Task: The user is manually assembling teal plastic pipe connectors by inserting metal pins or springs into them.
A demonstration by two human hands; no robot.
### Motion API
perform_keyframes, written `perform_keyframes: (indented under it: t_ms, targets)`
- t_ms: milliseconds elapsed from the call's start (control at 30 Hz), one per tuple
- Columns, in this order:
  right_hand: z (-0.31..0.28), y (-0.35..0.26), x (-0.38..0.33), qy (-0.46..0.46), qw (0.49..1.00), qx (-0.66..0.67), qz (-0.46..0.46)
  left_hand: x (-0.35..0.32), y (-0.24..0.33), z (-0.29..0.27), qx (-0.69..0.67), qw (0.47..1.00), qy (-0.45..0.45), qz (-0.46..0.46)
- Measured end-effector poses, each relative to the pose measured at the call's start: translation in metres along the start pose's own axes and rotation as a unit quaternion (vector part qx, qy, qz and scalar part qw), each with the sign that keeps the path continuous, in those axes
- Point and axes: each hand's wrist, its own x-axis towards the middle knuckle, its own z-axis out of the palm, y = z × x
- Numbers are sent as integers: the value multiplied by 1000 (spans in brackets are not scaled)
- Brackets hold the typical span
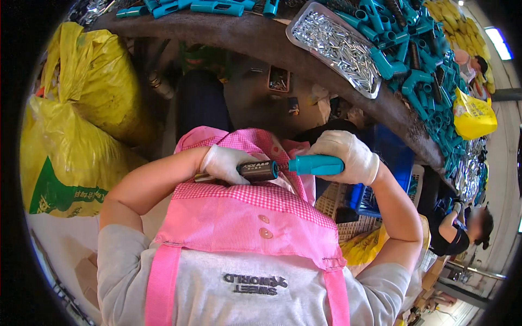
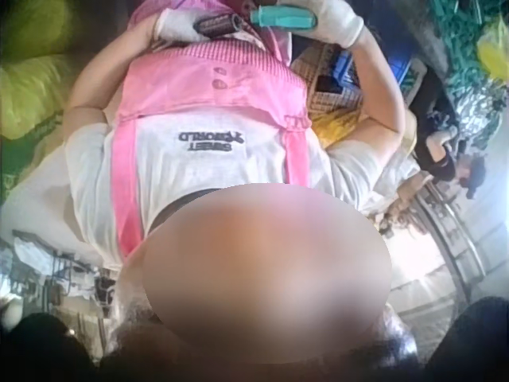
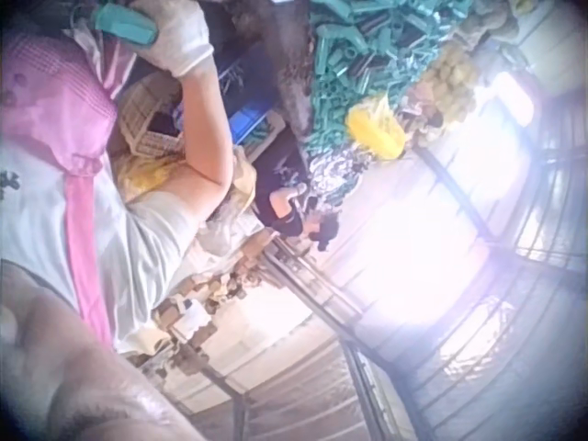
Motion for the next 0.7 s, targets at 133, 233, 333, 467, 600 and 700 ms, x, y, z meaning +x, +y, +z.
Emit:
perform_keyframes:
  t_ms: [133, 233, 333, 467, 600, 700]
  targets:
    - [-1, 1, -11, -40, 991, 113, 61, 15, -5, -6, -34, 997, -71, 14]
    - [5, 3, -17, -15, 982, 171, 76, 22, -18, -13, -45, 994, -98, -13]
    - [-1, 1, -19, -3, 998, -63, -3, 27, -15, -17, -65, 991, -108, -49]
    - [14, 11, -19, -62, 991, 87, 76, 42, 1, -19, -46, 990, -129, -28]
    - [20, 11, -9, 27, 989, -145, -24, 49, -29, -27, -101, 978, -151, -106]
    - [13, 11, -4, 81, 960, -251, -89, 55, -37, -31, -67, 978, -181, -83]
